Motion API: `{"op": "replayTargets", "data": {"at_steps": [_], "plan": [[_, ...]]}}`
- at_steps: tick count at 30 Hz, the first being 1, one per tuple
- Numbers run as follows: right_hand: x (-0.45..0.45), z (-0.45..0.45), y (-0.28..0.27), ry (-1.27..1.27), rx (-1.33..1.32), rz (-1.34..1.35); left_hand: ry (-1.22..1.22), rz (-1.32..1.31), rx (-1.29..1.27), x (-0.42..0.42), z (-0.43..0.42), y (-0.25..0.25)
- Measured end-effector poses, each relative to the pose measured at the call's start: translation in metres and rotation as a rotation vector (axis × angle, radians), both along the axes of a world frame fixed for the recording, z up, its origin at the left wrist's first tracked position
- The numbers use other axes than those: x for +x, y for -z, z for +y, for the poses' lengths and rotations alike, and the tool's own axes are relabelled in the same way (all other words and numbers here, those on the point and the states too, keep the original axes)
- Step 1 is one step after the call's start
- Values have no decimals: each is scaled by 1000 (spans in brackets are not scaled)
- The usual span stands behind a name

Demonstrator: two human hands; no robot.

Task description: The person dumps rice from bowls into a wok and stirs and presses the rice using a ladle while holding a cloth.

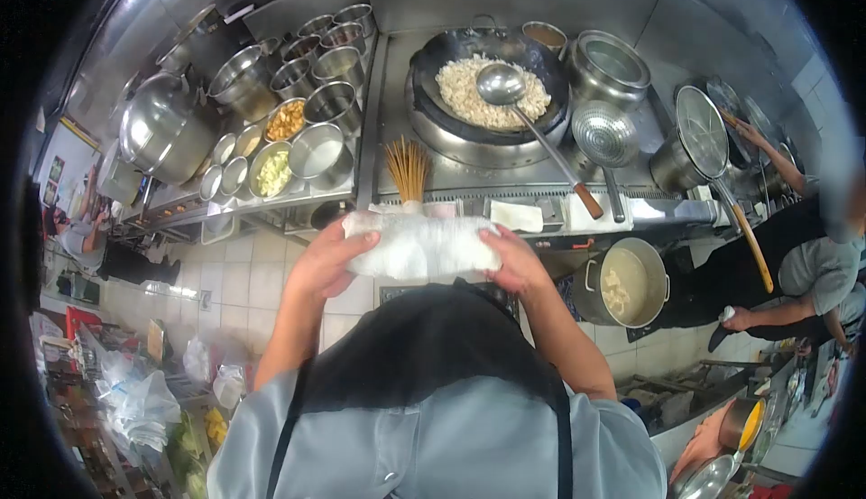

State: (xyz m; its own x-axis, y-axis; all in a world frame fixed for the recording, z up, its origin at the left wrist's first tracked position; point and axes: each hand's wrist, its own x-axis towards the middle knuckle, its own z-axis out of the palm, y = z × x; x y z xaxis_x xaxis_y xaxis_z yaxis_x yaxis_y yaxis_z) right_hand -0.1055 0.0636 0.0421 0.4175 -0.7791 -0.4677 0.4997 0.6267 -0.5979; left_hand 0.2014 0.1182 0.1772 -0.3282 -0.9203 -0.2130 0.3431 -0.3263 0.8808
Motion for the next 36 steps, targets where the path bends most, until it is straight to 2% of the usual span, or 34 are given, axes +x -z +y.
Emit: {"op": "replayTargets", "data": {"at_steps": [1, 2, 4, 6, 9, 12, 15, 18, 21, 24, 27, 29, 33, 35, 36], "plan": [[0, -2, -2, 129, 74, 170, -24, -23, -3, 1, 1, 8], [3, -9, 9, 173, -76, 217, -47, -45, -8, 0, 1, 19], [-2, -17, 19, 171, -267, 488, -102, -53, 36, -2, 3, 29], [-5, -14, -32, 82, -338, 931, -154, 10, 100, 6, 6, 34], [-12, -25, -11, 266, -730, 1204, -227, 90, 166, 8, 7, 41], [4, -26, -50, 338, -810, 1099, -237, 114, 205, 3, 5, 40], [1, -39, -31, 301, -913, 1230, -227, 147, 193, 2, -1, 46], [-24, -46, -4, 257, -867, 1291, -193, 260, 183, 18, -10, 60], [-29, -39, -15, 237, -714, 1181, -146, 295, 241, 14, -14, 60], [-18, -37, -10, 325, -656, 957, -118, 245, 221, -10, -19, 55], [11, -18, -51, 59, -644, 932, -59, 211, 171, -49, -28, 47], [34, -5, -62, -81, -632, 810, -35, 171, 133, -69, -34, 50], [36, -1, -77, -175, -414, 446, -100, -544, -199, -82, -41, 64], [12, -16, -81, -201, -278, 300, -132, -361, -91, -86, -41, 51], [-2, -21, -77, -162, -360, 385, -155, -218, -56, -87, -41, 45]]}}
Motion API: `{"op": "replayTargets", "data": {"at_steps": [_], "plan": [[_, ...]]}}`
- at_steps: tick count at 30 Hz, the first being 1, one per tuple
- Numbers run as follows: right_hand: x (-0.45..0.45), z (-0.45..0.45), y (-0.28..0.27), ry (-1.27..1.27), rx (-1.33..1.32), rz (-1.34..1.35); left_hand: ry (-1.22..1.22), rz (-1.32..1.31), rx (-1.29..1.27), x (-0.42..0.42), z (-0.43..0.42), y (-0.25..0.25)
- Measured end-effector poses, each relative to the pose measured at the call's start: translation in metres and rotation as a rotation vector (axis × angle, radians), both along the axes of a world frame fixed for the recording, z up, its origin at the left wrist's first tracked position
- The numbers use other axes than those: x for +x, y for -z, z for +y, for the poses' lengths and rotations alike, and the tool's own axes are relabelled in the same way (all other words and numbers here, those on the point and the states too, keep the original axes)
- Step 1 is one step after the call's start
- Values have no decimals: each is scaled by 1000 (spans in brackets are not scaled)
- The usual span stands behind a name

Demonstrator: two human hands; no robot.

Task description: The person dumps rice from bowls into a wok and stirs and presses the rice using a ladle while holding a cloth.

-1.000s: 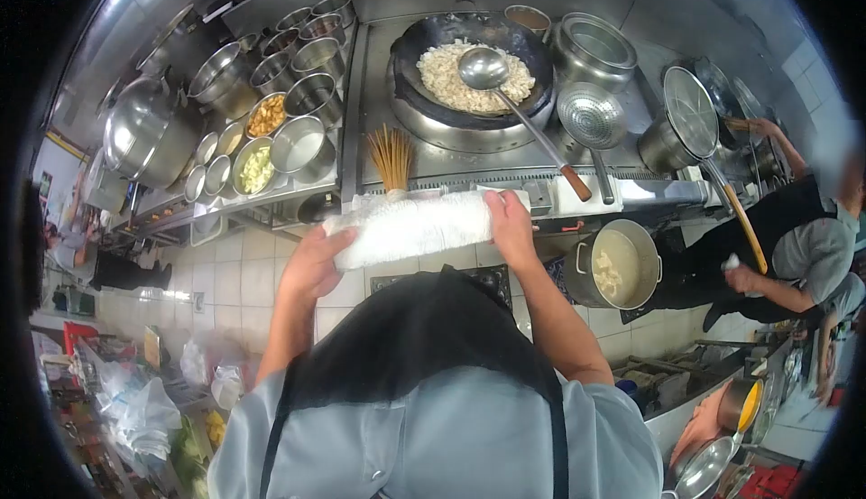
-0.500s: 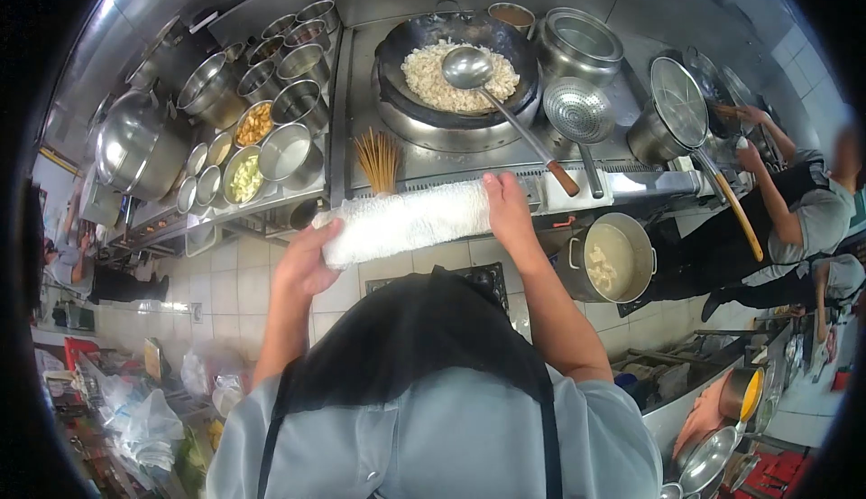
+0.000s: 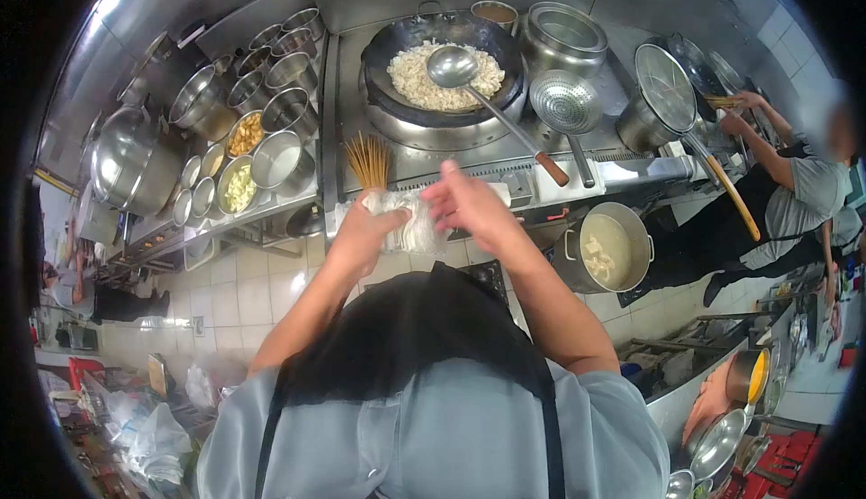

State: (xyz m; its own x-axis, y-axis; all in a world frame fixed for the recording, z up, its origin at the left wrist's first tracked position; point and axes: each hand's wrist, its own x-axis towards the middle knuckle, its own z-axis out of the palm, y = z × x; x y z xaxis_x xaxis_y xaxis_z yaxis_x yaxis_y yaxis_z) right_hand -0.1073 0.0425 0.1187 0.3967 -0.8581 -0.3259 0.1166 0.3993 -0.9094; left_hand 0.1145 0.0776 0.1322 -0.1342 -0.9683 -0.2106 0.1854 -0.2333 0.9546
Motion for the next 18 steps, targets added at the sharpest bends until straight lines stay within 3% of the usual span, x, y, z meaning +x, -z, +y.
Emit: {"op": "replayTargets", "data": {"at_steps": [3, 5, 6, 8, 10, 12, 15, 16, 17, 18], "plan": [[-14, 1, 5, 341, -103, -9, 40, 410, 104, 5, 3, -30], [-13, 21, -14, 215, 152, -370, 73, 553, 131, 9, 4, -35], [-8, 27, -13, 171, 213, -484, 138, 523, 132, 12, 3, -33], [-3, 36, -1, 126, 174, -574, 41, 343, 173, 17, -10, 17], [3, 30, 16, 123, 126, -318, -14, 215, 221, 13, -11, 37], [18, 34, 13, 132, 19, -167, -100, 252, 338, -2, -7, 42], [22, 27, 23, -253, -235, -34, 20, 297, 472, -8, -9, 53], [18, 25, 5, -318, -169, -112, 102, 384, 489, -3, -12, 55], [4, 15, -5, -314, -347, 194, 183, 470, 501, -2, -15, 56], [-16, 6, -20, -212, -370, 406, 117, 464, 530, -5, -16, 56]]}}
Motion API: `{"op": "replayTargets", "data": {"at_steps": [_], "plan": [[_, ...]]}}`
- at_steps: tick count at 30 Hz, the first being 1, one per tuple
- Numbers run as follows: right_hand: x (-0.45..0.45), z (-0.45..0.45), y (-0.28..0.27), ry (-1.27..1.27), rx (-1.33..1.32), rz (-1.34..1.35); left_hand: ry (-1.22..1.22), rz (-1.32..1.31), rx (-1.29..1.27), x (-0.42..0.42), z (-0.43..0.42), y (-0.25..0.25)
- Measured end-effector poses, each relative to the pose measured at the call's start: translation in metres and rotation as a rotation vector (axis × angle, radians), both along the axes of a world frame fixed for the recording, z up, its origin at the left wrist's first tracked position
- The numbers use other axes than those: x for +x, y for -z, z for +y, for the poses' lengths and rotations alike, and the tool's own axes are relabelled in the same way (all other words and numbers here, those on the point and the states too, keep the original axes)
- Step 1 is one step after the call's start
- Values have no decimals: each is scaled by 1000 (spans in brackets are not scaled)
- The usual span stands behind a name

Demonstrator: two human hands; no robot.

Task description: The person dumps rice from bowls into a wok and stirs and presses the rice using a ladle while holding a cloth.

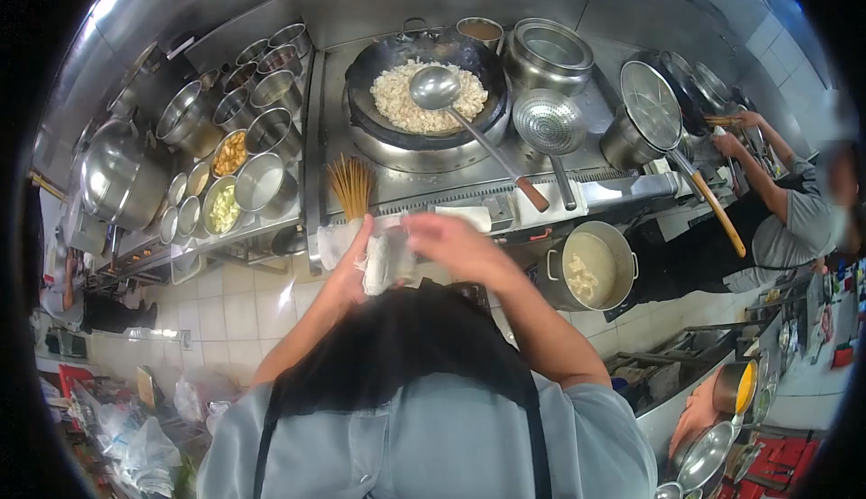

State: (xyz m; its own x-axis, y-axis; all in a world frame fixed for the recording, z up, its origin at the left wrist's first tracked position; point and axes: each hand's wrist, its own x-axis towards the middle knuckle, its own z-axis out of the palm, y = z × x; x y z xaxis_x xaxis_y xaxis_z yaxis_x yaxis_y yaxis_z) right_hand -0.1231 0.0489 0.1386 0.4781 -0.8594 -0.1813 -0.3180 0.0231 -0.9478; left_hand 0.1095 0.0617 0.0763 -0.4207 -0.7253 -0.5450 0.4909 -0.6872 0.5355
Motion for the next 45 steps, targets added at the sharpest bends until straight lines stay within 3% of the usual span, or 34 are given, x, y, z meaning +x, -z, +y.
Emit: {"op": "replayTargets", "data": {"at_steps": [1, 3, 4, 6, 7, 10, 14, 16, 18, 19, 22, 25, 27, 29, 30, 33, 34, 36, 37, 38, 40, 41, 44, 45], "plan": [[-20, -4, -24, 129, -63, 182, -15, -2, 2, 1, -1, 5], [-77, -23, 9, 522, -615, 349, -49, -5, 8, 12, -4, 20], [-110, -30, 32, 605, -668, 521, -71, -75, -9, 15, 0, 3], [-142, -41, 57, 680, -389, 461, -249, -168, -10, 12, 6, -12], [-151, -43, 64, 661, -58, 229, -335, -216, -4, 10, 11, -11], [-152, -62, 72, 638, -8, -158, -467, -70, 27, 31, 13, 9], [-101, -100, -26, 676, -499, -422, -536, 84, 24, 56, 16, 11], [-94, -147, -51, 589, -1061, -67, -558, 61, -24, 58, 6, 17], [-62, -213, -63, 560, -974, -555, -586, -17, -35, 66, -1, 28], [-52, -239, -77, 489, -643, -781, -604, -55, -39, 68, -3, 30], [-52, -307, -142, 442, -791, -637, -799, -71, -7, 69, 12, 32], [-75, -306, -174, 530, -1460, 273, -913, -78, 31, 78, 45, 42], [-68, -316, -155, 549, -1453, 218, -1009, -135, 84, 80, 70, 62], [-44, -327, -87, 549, -970, -487, -1097, -277, 163, 68, 85, 71], [-47, -343, -78, 476, -886, -371, -1110, -327, 178, 66, 93, 85], [-39, -347, -142, 473, -862, -502, -1082, -456, 185, 56, 120, 110], [-33, -355, -154, 441, -1004, -585, -1064, -498, 176, 51, 123, 115], [-35, -308, -188, 327, -833, -680, -1042, -556, 182, 42, 132, 123], [-35, -293, -197, 273, -748, -728, -1021, -389, 228, 51, 140, 139], [-27, -302, -185, 325, -652, -720, -996, -229, 286, 60, 149, 156], [-9, -376, -102, 463, -1033, -635, -1005, -393, 363, 52, 154, 167], [-5, -400, -79, 479, -931, -509, -967, -219, 448, 67, 161, 189], [-2, -387, -147, 409, -513, -711, -1066, -244, 368, 56, 150, 142], [-3, -371, -170, 363, -552, -711, -1124, -209, 335, 50, 137, 124]]}}
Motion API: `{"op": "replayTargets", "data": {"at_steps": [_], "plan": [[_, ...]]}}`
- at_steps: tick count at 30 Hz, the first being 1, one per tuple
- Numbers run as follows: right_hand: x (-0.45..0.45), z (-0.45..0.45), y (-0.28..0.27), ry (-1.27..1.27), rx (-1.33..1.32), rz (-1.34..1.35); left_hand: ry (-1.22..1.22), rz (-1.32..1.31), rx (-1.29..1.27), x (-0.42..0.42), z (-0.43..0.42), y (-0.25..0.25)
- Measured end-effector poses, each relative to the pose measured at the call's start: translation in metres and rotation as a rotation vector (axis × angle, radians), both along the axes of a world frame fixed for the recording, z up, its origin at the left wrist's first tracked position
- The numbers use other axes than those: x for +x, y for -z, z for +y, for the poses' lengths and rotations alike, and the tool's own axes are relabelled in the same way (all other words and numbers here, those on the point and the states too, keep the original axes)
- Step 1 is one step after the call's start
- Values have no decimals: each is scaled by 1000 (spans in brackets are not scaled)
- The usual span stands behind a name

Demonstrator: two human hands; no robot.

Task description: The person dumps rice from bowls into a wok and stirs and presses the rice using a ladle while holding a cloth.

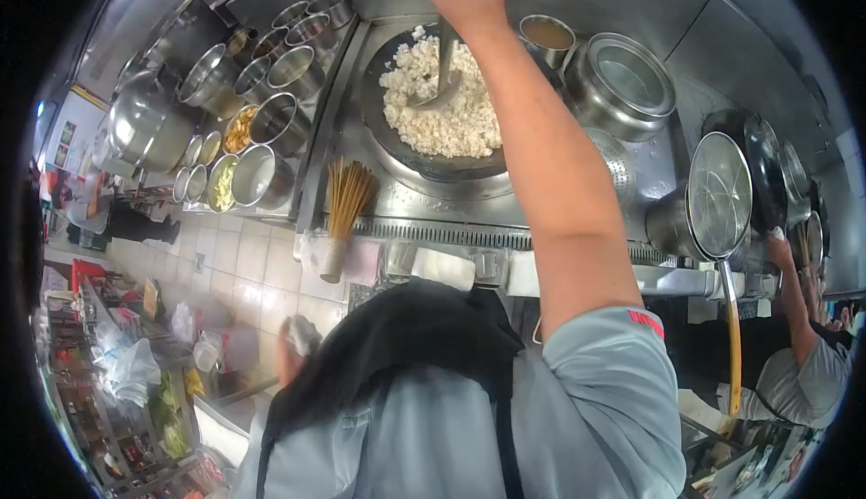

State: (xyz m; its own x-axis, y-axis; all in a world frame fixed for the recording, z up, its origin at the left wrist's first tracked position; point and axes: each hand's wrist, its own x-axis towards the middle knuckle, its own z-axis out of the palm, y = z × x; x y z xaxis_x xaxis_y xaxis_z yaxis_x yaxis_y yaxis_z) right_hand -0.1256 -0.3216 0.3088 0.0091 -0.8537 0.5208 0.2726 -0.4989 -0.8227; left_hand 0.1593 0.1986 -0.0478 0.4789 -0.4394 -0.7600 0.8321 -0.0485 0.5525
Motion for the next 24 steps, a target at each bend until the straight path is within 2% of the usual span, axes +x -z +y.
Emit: {"op": "replayTargets", "data": {"at_steps": [1, 3, 4, 5, 6, 8, 9, 11, 12, 14, 15, 16, 18, 19, 22, 24], "plan": [[1, 29, -18, -32, -38, 24, -10, 12, -71, -11, -18, -42], [-2, 63, -22, -110, -65, 53, 62, -60, -136, -10, -48, -75], [3, 47, 3, -9, -117, 111, 93, 3, -288, -5, -67, -77], [13, 17, 45, 94, -171, 167, 150, -59, -224, -18, -96, -101], [18, -5, 63, 200, -235, 220, 222, -27, -294, -25, -123, -108], [14, -8, 48, 175, -175, 235, 298, 16, -394, -45, -176, -106], [9, -4, 30, 188, -175, 244, 341, 229, -408, -45, -202, -91], [4, 16, -17, 174, -262, 186, 443, 296, -368, -82, -254, -99], [-1, 33, -19, 162, -249, 217, 532, 354, -376, -89, -276, -83], [-11, 55, -18, 153, -224, 273, 655, 328, -346, -109, -321, -63], [1, 30, 23, 278, -228, 220, 706, 318, -371, -120, -340, -54], [3, 0, 60, 284, -317, 211, 658, 335, -262, -135, -354, -63], [-10, -4, 39, 88, 130, 180, 658, 240, -171, -158, -375, -77], [-20, 1, 29, 74, 74, 146, 615, 224, -152, -172, -379, -90], [-34, 37, -33, 52, -49, 80, 642, 196, -111, -183, -408, -50], [-46, 33, -27, -15, -113, 35, 622, 155, -41, -190, -406, -60]]}}
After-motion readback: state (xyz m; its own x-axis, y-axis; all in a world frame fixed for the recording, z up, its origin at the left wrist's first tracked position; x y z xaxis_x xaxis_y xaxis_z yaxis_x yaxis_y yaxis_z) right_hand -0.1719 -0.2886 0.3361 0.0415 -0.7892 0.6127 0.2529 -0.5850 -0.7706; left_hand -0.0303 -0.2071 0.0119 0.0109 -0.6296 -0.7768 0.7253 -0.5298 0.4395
